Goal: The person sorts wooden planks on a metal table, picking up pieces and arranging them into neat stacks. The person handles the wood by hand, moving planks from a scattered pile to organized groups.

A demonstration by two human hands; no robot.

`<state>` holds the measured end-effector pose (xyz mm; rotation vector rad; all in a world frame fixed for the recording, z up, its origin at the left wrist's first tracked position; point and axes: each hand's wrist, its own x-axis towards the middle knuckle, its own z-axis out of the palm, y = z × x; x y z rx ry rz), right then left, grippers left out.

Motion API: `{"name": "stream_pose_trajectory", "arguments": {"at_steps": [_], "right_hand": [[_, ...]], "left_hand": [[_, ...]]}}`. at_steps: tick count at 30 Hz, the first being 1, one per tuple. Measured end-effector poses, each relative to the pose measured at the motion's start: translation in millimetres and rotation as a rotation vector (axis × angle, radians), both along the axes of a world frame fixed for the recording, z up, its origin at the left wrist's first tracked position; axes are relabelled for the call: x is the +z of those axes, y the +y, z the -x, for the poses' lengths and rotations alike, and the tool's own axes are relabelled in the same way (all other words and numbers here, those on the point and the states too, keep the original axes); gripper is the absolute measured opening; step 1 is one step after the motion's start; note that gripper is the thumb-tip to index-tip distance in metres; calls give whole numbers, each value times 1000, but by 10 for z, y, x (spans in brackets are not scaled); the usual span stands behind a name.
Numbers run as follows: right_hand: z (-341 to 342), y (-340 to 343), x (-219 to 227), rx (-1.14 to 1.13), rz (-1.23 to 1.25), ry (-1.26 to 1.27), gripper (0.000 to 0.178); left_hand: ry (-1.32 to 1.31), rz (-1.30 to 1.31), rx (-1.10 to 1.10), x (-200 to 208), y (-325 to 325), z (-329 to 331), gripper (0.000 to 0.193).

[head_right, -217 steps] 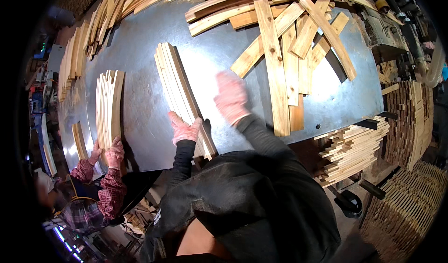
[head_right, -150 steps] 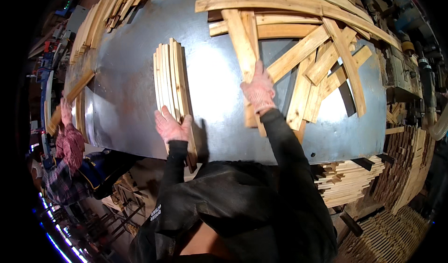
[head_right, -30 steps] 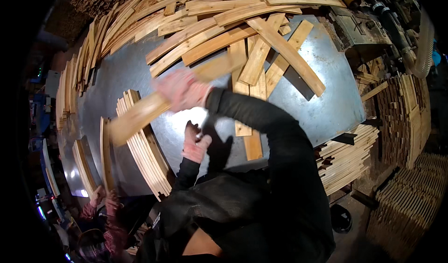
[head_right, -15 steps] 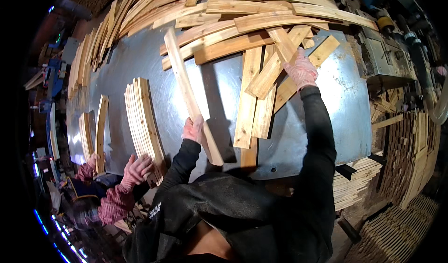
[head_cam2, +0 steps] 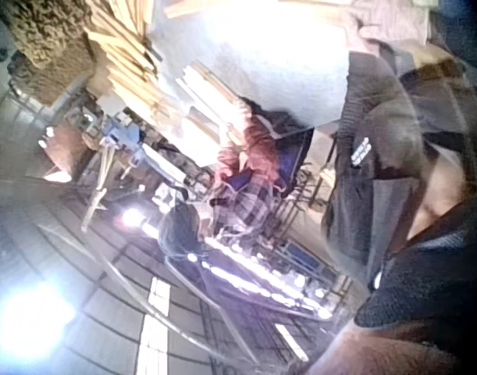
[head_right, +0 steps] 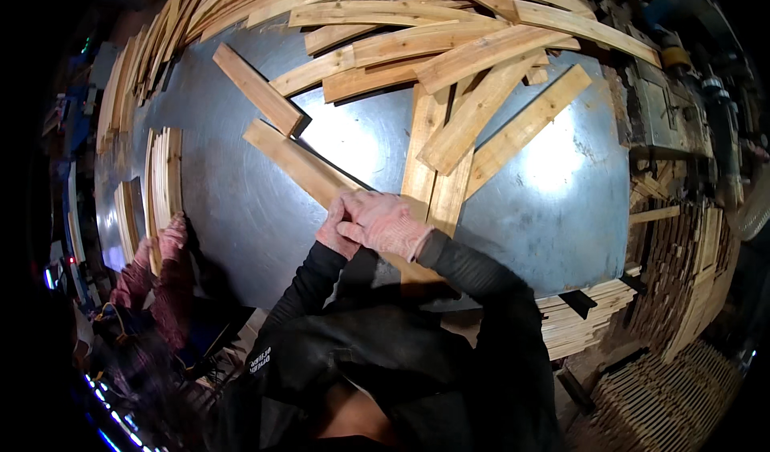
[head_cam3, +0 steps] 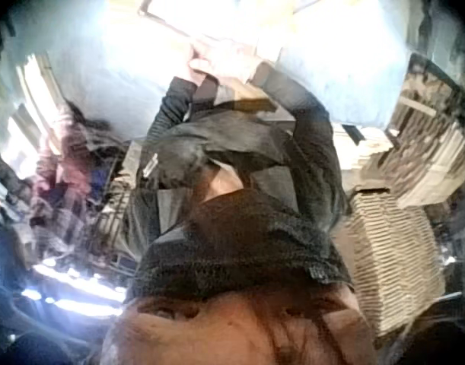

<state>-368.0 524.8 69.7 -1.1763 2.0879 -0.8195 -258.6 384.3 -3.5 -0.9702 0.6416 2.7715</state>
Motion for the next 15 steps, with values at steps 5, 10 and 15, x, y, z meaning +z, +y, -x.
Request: {"name": "stream_pose_trajectory", "arguments": {"at_steps": [5,10,15], "right_hand": [[1655,91,310,-18,113,709,91],[3047,690,133,-28,-742,840,137],[3098,358,183,-72,-879,695,120]], "left_hand": [[-200,481,282,-118,-151,-102,41],[-244,663,401,-42,-696,-386,49],[-169,567,485,190,-1523,-694,37]]}}
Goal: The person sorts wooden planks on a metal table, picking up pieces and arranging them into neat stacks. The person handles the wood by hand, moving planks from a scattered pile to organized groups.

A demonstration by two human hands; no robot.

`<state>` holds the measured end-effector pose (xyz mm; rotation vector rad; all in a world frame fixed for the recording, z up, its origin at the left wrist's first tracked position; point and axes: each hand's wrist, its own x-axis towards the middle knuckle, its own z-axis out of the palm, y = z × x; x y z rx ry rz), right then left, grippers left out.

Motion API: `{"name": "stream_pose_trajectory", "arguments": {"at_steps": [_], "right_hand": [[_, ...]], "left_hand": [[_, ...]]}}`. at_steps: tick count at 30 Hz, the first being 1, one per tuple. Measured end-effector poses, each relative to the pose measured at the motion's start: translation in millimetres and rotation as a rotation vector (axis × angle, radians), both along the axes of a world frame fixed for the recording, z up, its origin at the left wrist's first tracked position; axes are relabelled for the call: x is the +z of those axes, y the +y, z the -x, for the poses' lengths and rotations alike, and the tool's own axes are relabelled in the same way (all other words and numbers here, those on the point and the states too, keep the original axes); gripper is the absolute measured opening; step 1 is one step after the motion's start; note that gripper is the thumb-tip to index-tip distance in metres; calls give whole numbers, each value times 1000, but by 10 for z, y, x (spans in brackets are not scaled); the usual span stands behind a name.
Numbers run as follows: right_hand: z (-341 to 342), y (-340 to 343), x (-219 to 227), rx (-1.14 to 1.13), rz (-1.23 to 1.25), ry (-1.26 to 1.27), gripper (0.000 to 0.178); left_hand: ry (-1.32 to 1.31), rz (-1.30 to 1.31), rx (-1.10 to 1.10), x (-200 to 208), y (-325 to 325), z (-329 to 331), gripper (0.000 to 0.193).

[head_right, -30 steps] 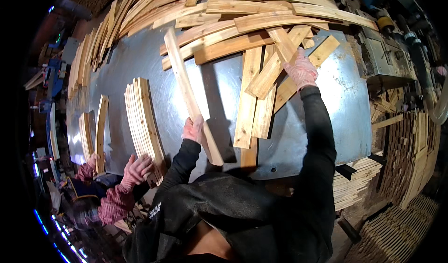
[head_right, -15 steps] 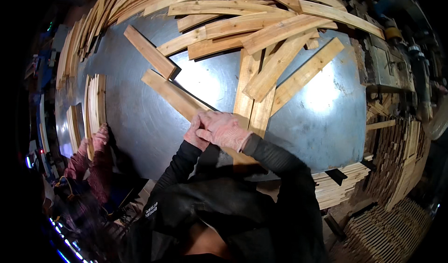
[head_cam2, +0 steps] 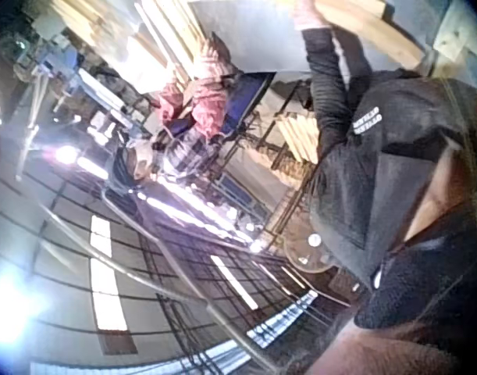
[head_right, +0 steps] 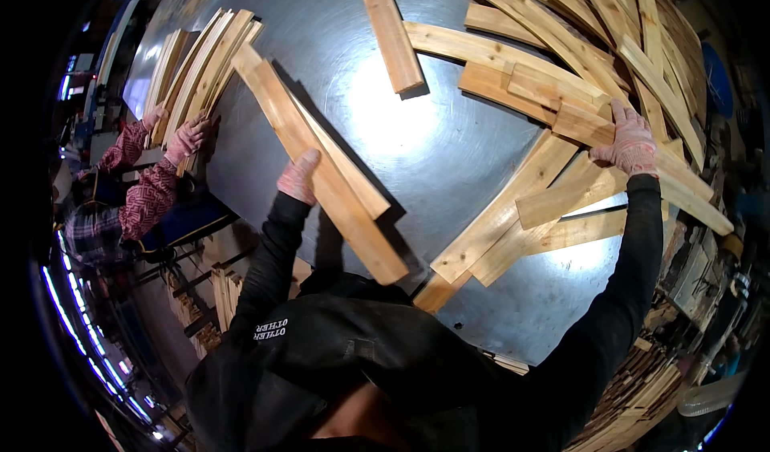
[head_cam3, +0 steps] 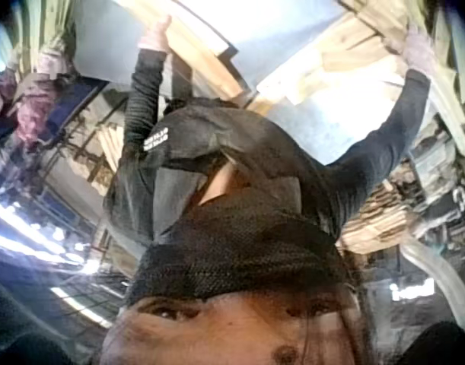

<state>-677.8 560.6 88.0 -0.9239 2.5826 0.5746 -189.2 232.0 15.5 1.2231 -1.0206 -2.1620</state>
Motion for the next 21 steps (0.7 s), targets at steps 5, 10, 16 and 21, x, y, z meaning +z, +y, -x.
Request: {"name": "stream_pose_trajectory", "arguments": {"at_steps": [5,10,16,21], "right_hand": [[-286,-475,104,-36,31,-37,99],[-1172,-1473,310,-111,435,-259,83],[-2403,-2906,-359,-145,874,-921,60],[-3375,-3322,-638,-296,941,-610,72]], "left_hand": [[85,-104,-11,-235,-279,-199,37],[-152,129,-72,-505,-35,-26,46],[110,-212,102,-683,-96,167,62],[99,-166,34,-499,-357,223,64]]}}
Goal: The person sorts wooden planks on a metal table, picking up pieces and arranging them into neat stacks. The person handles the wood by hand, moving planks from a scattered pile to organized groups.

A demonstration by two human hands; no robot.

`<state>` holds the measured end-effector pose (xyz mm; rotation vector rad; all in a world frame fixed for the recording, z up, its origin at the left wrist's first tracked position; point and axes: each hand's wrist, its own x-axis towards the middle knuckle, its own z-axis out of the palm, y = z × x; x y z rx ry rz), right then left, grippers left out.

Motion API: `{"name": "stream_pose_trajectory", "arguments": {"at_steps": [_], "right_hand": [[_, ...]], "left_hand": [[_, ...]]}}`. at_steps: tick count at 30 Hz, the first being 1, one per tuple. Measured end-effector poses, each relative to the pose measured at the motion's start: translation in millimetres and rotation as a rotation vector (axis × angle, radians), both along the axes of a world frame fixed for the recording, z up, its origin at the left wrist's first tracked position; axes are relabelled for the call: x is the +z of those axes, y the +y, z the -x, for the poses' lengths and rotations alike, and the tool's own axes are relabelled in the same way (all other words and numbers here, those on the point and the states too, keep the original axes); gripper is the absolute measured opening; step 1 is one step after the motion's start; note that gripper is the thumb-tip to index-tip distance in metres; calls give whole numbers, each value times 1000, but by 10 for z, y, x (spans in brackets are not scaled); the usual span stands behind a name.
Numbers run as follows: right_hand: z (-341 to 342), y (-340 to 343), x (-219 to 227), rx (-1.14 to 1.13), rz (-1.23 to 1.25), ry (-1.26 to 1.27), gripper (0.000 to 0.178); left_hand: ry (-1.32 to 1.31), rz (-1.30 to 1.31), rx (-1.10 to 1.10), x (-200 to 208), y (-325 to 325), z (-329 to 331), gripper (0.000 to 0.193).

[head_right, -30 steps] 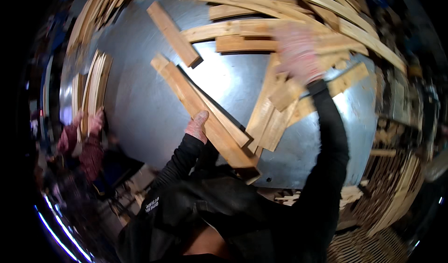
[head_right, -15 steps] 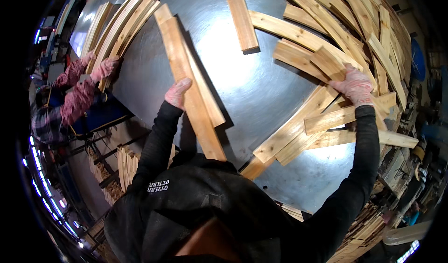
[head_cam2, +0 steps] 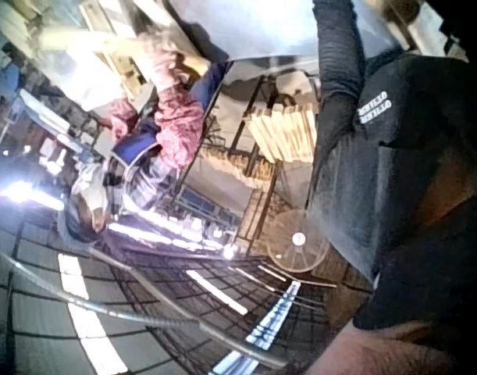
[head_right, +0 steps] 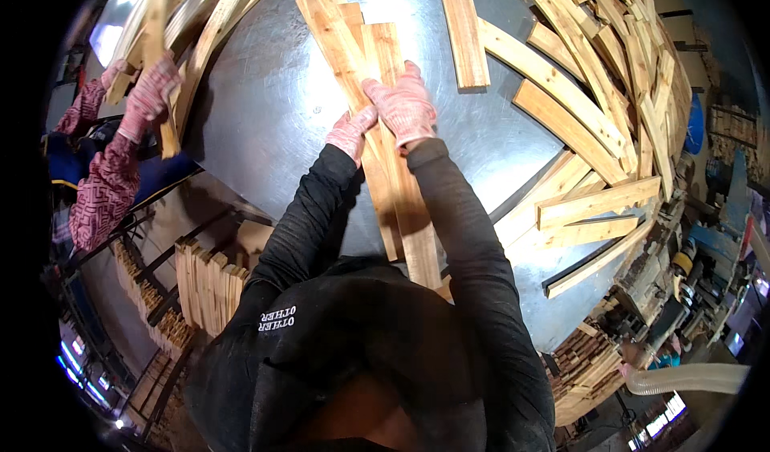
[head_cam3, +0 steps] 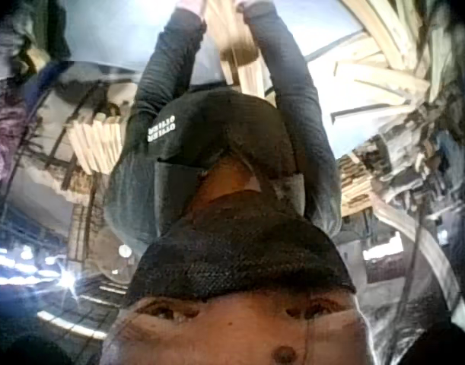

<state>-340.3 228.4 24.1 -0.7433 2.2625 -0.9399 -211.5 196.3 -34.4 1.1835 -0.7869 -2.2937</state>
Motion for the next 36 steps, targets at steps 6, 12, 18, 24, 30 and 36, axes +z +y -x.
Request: {"name": "stream_pose_trajectory", "arguments": {"at_steps": [6,12,18,24,30,36], "right_hand": [[477,-287,478,-47,-16,152,56],[485,-922,-19,30,-111,534,64],[1343,-82,-284,30,-482,636,88],[50,1103,245,335,-96,525,71],[932,1570,32,359,100,411,61],[2820,1449,69,221,-607,664,94]], "left_hand": [[27,125,-30,-462,35,-87,52],[13,151,-101,-196,-14,-8,46],[-6,113,-44,-178,28,-6,47],[283,-91,-89,-174,-34,-43,71],[-86,116,-23,330,118,240,60],[-94,116,-47,256,165,319,56]]}}
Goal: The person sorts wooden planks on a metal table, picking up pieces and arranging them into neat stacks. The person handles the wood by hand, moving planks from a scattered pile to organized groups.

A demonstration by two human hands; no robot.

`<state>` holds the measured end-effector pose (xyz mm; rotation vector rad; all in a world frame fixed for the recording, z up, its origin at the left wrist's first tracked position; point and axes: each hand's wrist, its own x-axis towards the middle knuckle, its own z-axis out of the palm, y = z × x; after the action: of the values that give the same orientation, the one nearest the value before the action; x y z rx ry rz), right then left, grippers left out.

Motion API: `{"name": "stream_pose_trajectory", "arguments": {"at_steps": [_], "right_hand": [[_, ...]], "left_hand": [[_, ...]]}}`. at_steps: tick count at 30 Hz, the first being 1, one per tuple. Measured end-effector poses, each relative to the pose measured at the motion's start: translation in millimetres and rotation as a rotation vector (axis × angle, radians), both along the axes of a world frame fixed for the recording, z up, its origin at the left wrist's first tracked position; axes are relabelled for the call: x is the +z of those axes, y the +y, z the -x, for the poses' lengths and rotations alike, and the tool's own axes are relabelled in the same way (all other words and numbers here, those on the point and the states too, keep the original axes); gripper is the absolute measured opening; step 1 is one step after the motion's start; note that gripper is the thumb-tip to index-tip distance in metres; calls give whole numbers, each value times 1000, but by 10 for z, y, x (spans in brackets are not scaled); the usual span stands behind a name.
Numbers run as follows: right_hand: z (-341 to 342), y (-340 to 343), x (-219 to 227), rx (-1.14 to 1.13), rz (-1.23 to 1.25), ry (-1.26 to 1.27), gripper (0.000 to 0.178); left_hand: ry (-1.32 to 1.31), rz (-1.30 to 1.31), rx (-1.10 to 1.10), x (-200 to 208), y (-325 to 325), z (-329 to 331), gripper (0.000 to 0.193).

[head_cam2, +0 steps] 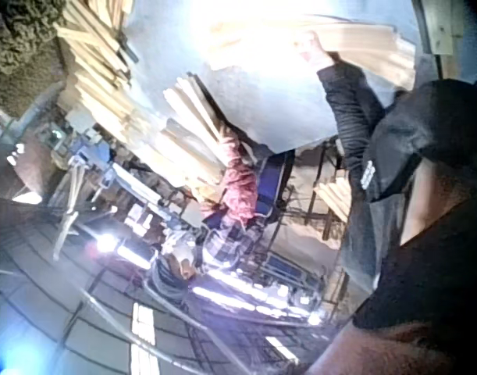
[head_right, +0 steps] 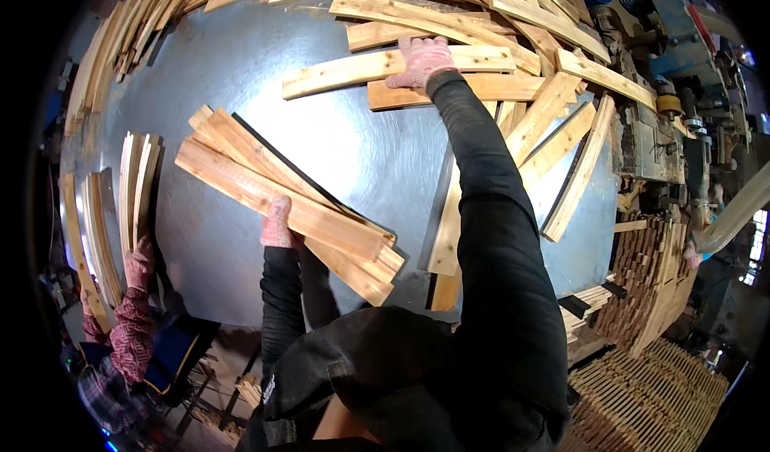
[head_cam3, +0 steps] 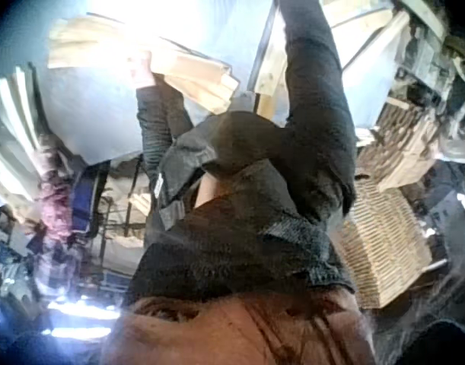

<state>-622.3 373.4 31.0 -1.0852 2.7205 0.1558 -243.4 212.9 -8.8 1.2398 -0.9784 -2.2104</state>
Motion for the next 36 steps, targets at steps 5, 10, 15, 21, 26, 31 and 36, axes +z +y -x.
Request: {"name": "stream_pose_trajectory", "arguments": {"at_steps": [5,10,15,21,26,31,36], "right_hand": [[-370,-374,282,-8,82,-282,77],[-339,-550,609,-147,76,-167,53],[731,259,-220,-332,146,252,71],[855,-33,-49,-241,-72,61,82],[32,-128,750,-214,272,-151,75],[-63,-262,1087,-148,956,-1266,61],[-961,-655,207,-303,1278,-1990,49]], "left_hand": [[17,-59,-24,-113,-67,-81,57],[-71,7,-107,-94,-100,-103,44],[-35,857,-295,-699,-179,-495,33],[69,241,-129,-371,-45,-544,27],[-223,1399,-421,-556,-261,-522,29],[-236,279,-211,103,-982,-278,46],[-815,640,-591,936,-1639,-459,67]]}}
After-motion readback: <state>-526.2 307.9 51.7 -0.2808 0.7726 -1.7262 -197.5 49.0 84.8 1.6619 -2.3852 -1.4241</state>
